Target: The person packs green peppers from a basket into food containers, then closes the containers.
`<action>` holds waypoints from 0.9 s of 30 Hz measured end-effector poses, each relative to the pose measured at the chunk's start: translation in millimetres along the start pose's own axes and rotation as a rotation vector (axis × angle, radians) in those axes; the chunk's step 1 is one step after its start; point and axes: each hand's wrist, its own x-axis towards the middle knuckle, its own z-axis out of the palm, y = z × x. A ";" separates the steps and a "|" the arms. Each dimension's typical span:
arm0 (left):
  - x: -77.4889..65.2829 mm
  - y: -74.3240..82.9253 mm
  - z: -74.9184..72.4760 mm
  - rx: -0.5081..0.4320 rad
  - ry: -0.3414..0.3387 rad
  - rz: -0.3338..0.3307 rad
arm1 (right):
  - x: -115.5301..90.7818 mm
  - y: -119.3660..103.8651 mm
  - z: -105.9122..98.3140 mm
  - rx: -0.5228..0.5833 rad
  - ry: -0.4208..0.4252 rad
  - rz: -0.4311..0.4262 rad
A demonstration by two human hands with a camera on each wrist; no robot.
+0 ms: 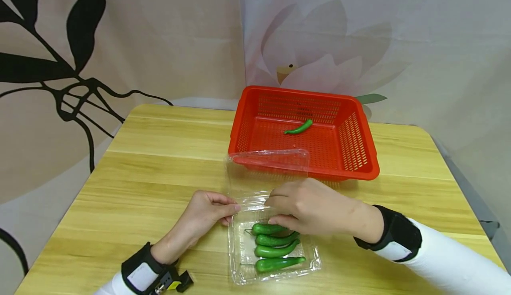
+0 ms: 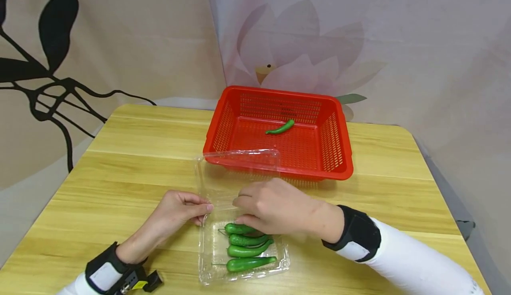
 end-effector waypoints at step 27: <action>1.6 -2.4 -0.5 -0.004 -0.001 0.002 | 36.6 75.9 -70.6 -0.058 0.101 0.444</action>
